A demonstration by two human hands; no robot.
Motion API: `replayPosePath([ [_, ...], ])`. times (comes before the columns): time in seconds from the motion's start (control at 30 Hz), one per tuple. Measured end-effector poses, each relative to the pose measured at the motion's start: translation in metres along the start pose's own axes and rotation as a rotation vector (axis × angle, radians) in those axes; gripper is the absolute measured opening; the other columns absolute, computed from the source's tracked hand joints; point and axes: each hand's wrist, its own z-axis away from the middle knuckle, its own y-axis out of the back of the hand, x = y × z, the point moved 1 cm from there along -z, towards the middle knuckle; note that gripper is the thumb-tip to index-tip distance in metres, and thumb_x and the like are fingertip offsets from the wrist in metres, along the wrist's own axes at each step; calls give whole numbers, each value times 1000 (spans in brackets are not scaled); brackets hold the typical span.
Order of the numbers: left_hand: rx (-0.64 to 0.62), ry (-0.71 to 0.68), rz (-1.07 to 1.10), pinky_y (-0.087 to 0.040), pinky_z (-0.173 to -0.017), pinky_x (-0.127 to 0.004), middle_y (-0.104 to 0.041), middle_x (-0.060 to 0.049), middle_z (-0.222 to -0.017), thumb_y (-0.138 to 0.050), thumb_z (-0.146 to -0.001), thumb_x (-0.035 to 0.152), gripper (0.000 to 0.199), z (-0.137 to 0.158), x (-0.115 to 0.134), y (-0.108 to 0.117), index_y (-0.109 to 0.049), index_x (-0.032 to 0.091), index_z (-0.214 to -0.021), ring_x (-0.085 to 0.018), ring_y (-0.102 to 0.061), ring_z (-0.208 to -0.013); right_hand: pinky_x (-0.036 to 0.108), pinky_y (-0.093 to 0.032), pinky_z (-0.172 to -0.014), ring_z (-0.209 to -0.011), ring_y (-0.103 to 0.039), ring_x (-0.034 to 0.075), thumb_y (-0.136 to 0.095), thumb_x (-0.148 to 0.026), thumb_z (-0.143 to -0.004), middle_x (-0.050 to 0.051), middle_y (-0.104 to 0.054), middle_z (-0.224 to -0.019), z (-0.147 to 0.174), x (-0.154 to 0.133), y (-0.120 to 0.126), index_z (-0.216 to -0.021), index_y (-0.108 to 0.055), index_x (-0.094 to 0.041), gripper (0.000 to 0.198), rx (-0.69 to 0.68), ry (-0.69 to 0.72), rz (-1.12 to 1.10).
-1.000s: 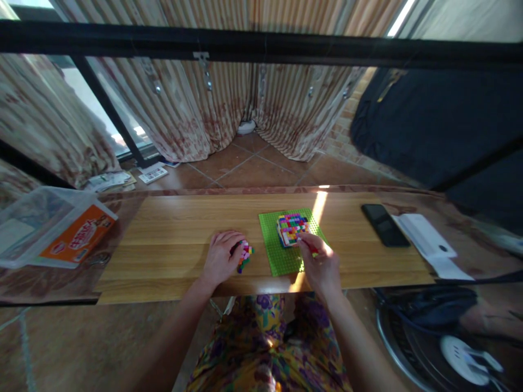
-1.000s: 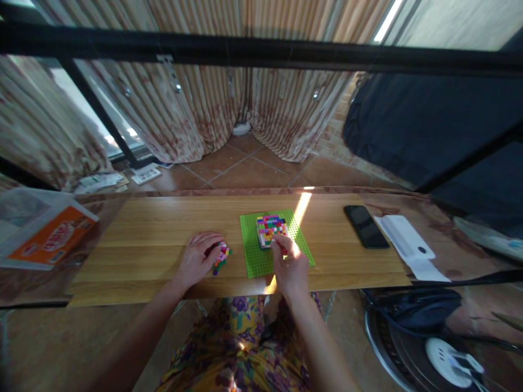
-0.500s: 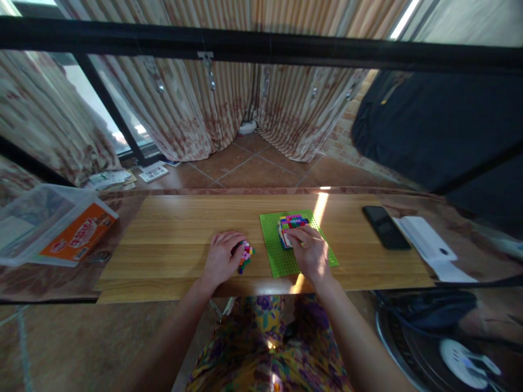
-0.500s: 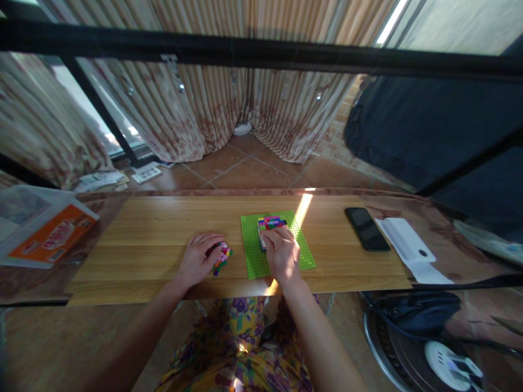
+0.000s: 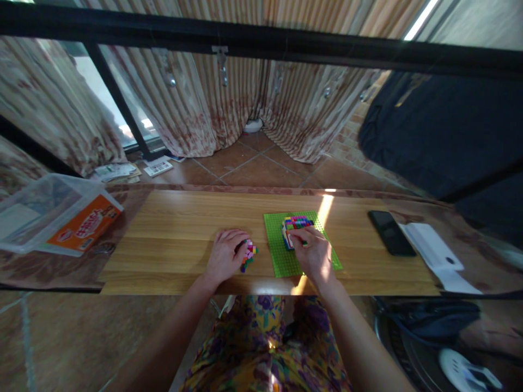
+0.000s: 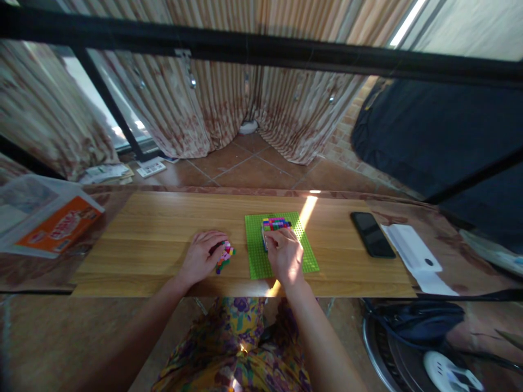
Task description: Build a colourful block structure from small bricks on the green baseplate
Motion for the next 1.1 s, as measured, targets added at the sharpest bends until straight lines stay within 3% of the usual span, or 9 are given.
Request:
replayPosePath([
  [0.4,-6,1,13,-37,-104,-43,-69,-3,-117,-51,-91,27,22,1,0,0,-66,24,-107,-21,-57,-115,29,-48,-70,-70,-61,17,-58,-28,-79,2,-68,-73,-2,-7,-1,-68,-70,-22,17,33,-114,65],
  [1.1,-2,15,24,-36,-105,-44,-69,-3,-117,-51,-91,28,23,1,1,0,-66,25,-108,-22,-56,-116,34,-45,-72,-78,-61,22,-58,-26,-80,4,-71,-76,7,-18,-10,-72,-73,-23,17,193,-141,204],
])
